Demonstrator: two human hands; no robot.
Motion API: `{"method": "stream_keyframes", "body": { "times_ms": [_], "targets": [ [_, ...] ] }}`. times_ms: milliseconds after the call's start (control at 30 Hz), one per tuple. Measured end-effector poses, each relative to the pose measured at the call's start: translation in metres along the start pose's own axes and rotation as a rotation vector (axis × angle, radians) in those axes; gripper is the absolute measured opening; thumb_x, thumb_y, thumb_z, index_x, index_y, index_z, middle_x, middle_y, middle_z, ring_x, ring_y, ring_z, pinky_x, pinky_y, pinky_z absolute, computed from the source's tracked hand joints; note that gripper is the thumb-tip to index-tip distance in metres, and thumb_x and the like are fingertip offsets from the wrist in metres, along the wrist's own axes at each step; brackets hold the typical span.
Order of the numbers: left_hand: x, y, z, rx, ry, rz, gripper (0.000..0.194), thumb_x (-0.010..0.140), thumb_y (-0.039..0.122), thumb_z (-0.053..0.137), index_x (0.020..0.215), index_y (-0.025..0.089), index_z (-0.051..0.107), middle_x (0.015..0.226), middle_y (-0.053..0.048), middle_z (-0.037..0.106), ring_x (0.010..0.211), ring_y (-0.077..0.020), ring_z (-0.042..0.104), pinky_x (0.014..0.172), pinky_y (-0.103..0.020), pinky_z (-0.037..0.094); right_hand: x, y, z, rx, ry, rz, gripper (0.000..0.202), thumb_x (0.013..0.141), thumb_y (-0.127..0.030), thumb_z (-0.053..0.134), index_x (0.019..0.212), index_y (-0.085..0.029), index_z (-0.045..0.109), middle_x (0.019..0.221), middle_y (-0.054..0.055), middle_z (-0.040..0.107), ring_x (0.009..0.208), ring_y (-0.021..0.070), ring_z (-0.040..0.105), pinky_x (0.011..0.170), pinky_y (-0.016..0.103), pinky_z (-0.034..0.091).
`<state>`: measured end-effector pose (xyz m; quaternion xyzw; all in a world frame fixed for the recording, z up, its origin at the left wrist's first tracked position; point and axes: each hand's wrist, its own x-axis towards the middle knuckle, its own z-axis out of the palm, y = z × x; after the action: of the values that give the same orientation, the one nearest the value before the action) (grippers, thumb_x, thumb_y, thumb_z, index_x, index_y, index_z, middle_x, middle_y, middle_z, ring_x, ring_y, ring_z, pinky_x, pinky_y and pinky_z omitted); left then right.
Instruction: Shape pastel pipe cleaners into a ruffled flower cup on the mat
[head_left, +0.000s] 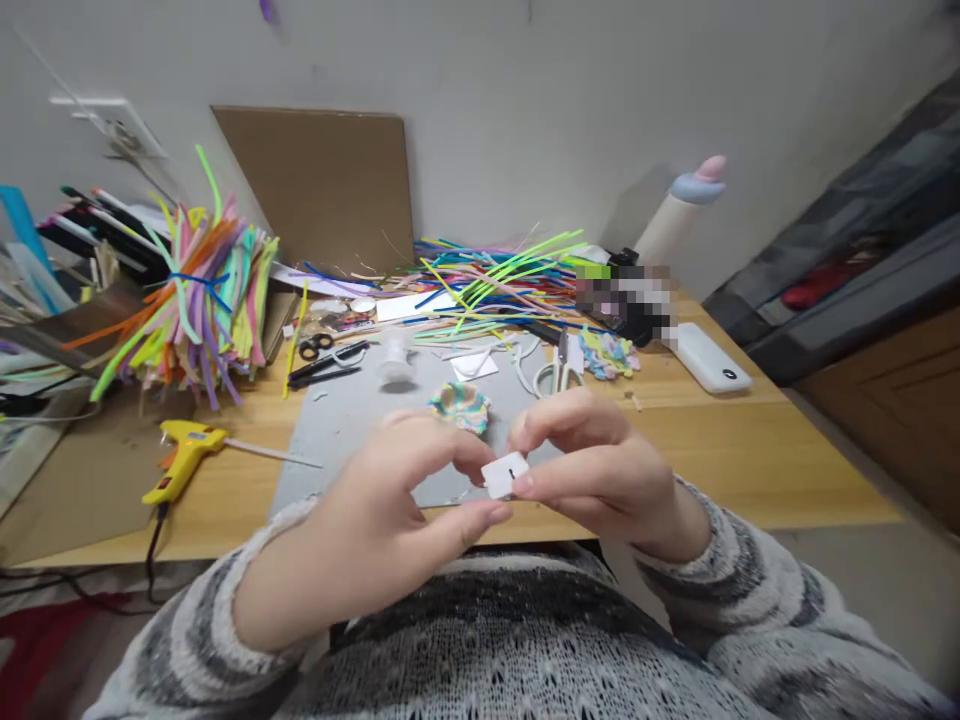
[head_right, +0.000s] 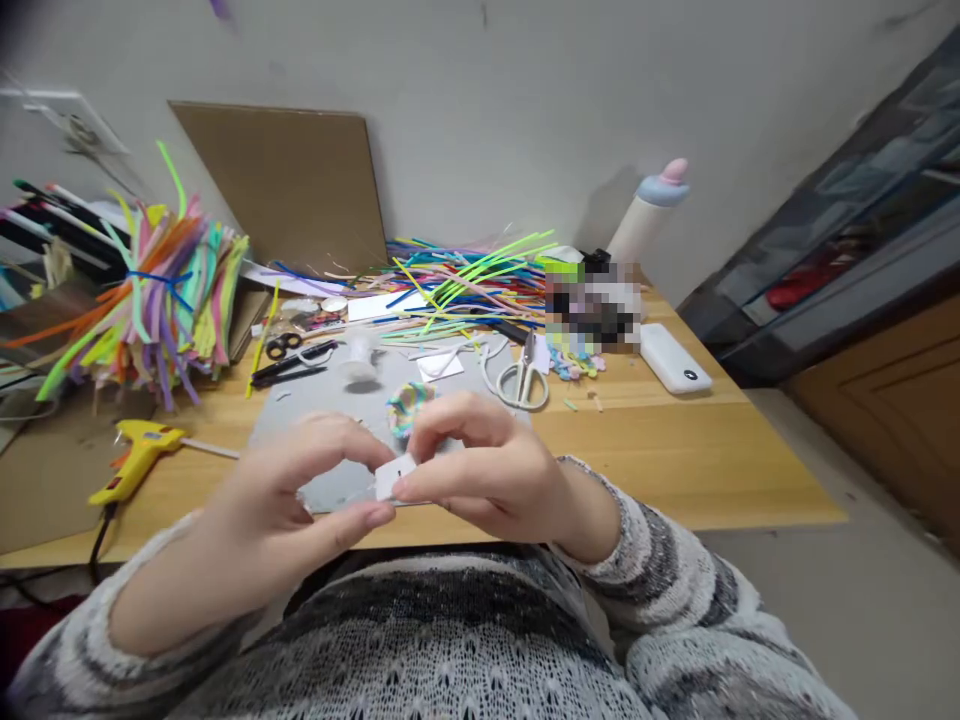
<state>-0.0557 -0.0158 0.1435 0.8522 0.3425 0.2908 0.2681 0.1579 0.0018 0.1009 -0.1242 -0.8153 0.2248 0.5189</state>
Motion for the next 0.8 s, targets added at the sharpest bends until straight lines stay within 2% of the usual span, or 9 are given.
{"method": "stream_keyframes", "body": {
  "times_ms": [100, 200, 333, 400, 533, 667, 800],
  "targets": [
    [-0.011, 0.001, 0.013, 0.073, 0.105, 0.046, 0.009, 0.083, 0.023, 0.065, 0.089, 0.019, 0.061, 0.083, 0.001, 0.067, 0.08, -0.0138, 0.06, 0.079, -0.03, 0.042, -0.014, -0.002, 0.014, 0.121, 0.069, 0.087, 0.023, 0.084, -0.014, 0.063, 0.104, -0.025, 0.064, 0.096, 0.003, 0.054, 0.091, 0.0143, 0.057, 0.078, 0.031, 0.053],
    [-0.019, 0.004, 0.024, 0.174, 0.173, 0.061, 0.009, 0.082, 0.022, 0.066, 0.089, 0.018, 0.061, 0.081, 0.0, 0.067, 0.079, -0.0148, 0.06, 0.079, -0.033, 0.04, -0.024, -0.003, 0.031, 0.399, 0.18, 0.282, 0.034, 0.081, -0.023, 0.069, 0.113, -0.024, 0.06, 0.095, 0.003, 0.056, 0.088, 0.0127, 0.057, 0.074, 0.027, 0.053],
    [-0.03, 0.006, 0.03, 0.247, 0.216, 0.076, 0.01, 0.082, 0.025, 0.067, 0.086, 0.018, 0.06, 0.079, 0.0, 0.067, 0.076, -0.015, 0.06, 0.077, -0.033, 0.038, -0.035, -0.005, 0.051, 0.733, 0.211, 0.496, 0.022, 0.081, -0.025, 0.07, 0.102, -0.02, 0.064, 0.09, 0.001, 0.059, 0.081, 0.009, 0.06, 0.071, 0.023, 0.053],
    [-0.036, 0.006, 0.029, 0.178, 0.182, 0.045, 0.014, 0.082, 0.027, 0.067, 0.091, 0.019, 0.06, 0.085, -0.001, 0.067, 0.081, -0.0156, 0.06, 0.079, -0.033, 0.039, -0.039, -0.008, 0.056, 0.85, 0.218, 0.577, 0.021, 0.081, -0.026, 0.07, 0.101, -0.02, 0.064, 0.086, 0.0, 0.062, 0.074, 0.0078, 0.061, 0.068, 0.021, 0.054],
    [-0.046, 0.004, 0.028, -0.111, 0.105, -0.077, 0.013, 0.09, 0.022, 0.055, 0.102, 0.019, 0.058, 0.093, -0.003, 0.064, 0.089, -0.0148, 0.059, 0.08, -0.03, 0.044, -0.043, -0.015, 0.06, 1.015, 0.209, 0.693, 0.02, 0.082, -0.028, 0.07, 0.098, -0.019, 0.061, 0.081, -0.001, 0.066, 0.07, 0.008, 0.065, 0.06, 0.019, 0.055],
    [-0.051, 0.002, 0.028, -0.33, 0.084, -0.158, 0.011, 0.093, 0.02, 0.049, 0.098, 0.019, 0.059, 0.09, -0.002, 0.061, 0.084, -0.0124, 0.059, 0.077, -0.027, 0.046, -0.042, -0.021, 0.061, 1.089, 0.159, 0.786, 0.023, 0.079, -0.028, 0.072, 0.095, -0.017, 0.059, 0.079, 0.0, 0.07, 0.071, 0.0096, 0.069, 0.059, 0.019, 0.056],
    [-0.052, -0.001, 0.027, -0.358, 0.055, -0.187, 0.003, 0.088, 0.019, 0.058, 0.091, 0.019, 0.06, 0.082, 0.0, 0.061, 0.079, -0.0112, 0.059, 0.073, -0.025, 0.045, -0.042, -0.023, 0.062, 1.138, 0.102, 0.825, 0.024, 0.08, -0.029, 0.071, 0.096, -0.016, 0.06, 0.079, 0.0, 0.07, 0.07, 0.0097, 0.069, 0.061, 0.019, 0.056]
  ]
}}
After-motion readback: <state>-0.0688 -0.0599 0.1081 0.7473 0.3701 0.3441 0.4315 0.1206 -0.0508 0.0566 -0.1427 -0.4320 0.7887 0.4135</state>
